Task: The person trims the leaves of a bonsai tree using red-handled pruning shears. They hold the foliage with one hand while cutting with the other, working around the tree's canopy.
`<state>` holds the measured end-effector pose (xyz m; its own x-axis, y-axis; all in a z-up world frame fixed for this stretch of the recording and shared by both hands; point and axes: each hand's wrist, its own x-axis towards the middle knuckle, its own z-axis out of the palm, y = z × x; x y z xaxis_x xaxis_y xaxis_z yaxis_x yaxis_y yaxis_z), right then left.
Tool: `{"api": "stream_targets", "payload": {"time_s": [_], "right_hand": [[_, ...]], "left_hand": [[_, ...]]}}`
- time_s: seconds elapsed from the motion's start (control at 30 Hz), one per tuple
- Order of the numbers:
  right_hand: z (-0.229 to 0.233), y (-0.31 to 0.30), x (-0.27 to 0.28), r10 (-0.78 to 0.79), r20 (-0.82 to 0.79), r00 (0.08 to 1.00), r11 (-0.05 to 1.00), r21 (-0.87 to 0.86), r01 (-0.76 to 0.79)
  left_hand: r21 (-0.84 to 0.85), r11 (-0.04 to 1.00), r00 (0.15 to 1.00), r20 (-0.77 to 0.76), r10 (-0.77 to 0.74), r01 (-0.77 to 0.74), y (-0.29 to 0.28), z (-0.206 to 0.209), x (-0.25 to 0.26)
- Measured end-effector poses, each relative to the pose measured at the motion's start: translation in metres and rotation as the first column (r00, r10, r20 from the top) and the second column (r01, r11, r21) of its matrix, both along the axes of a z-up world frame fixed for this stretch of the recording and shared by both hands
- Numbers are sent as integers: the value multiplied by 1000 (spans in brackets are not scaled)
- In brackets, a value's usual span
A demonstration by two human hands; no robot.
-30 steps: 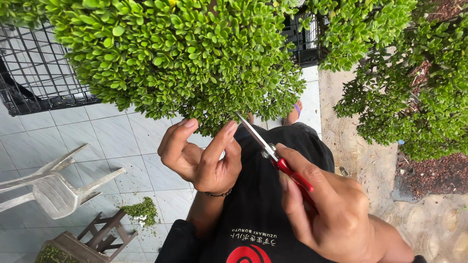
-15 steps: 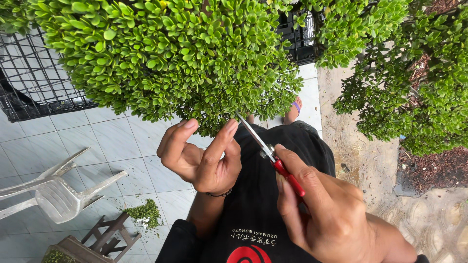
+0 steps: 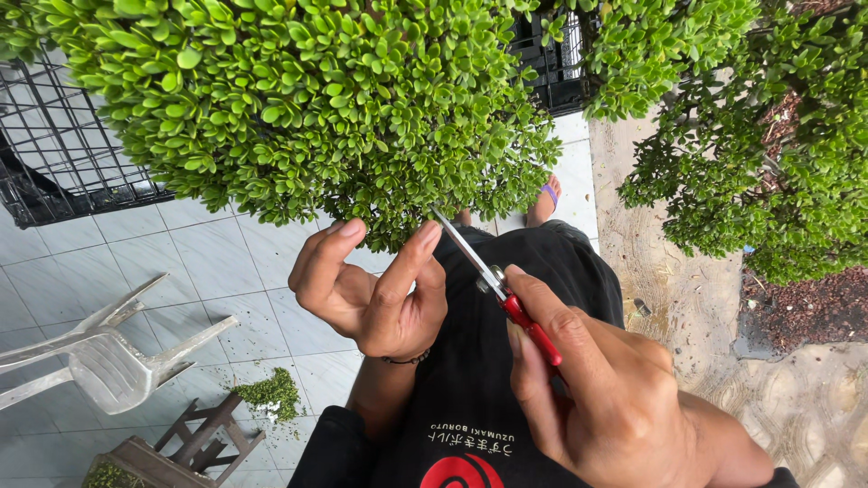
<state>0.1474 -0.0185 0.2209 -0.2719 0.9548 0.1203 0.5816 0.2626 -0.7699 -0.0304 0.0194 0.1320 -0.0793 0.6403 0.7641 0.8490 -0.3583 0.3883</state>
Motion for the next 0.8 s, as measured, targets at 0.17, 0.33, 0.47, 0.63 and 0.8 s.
{"api": "stream_targets", "payload": {"time_s": [0.17, 0.33, 0.47, 0.63, 0.8], "right_hand": [[2, 1, -2, -10, 14, 1000, 1000, -1, 10], [4, 1, -3, -26, 16, 1000, 1000, 1, 26], [2, 2, -3, -19, 7, 1000, 1000, 6, 19], [5, 4, -3, 2, 13, 1000, 1000, 22, -2], [7, 5, -5, 1, 63, 998, 1000, -1, -1]], "left_hand": [[-4, 1000, 1000, 3, -4, 4, 0, -1, 1], [-6, 1000, 1000, 1, 3, -3, 0, -1, 0], [1, 1000, 1000, -3, -3, 3, 1, -2, 0], [-6, 1000, 1000, -5, -4, 4, 1, -2, -1], [2, 1000, 1000, -4, -2, 2, 1, -2, -2]]}}
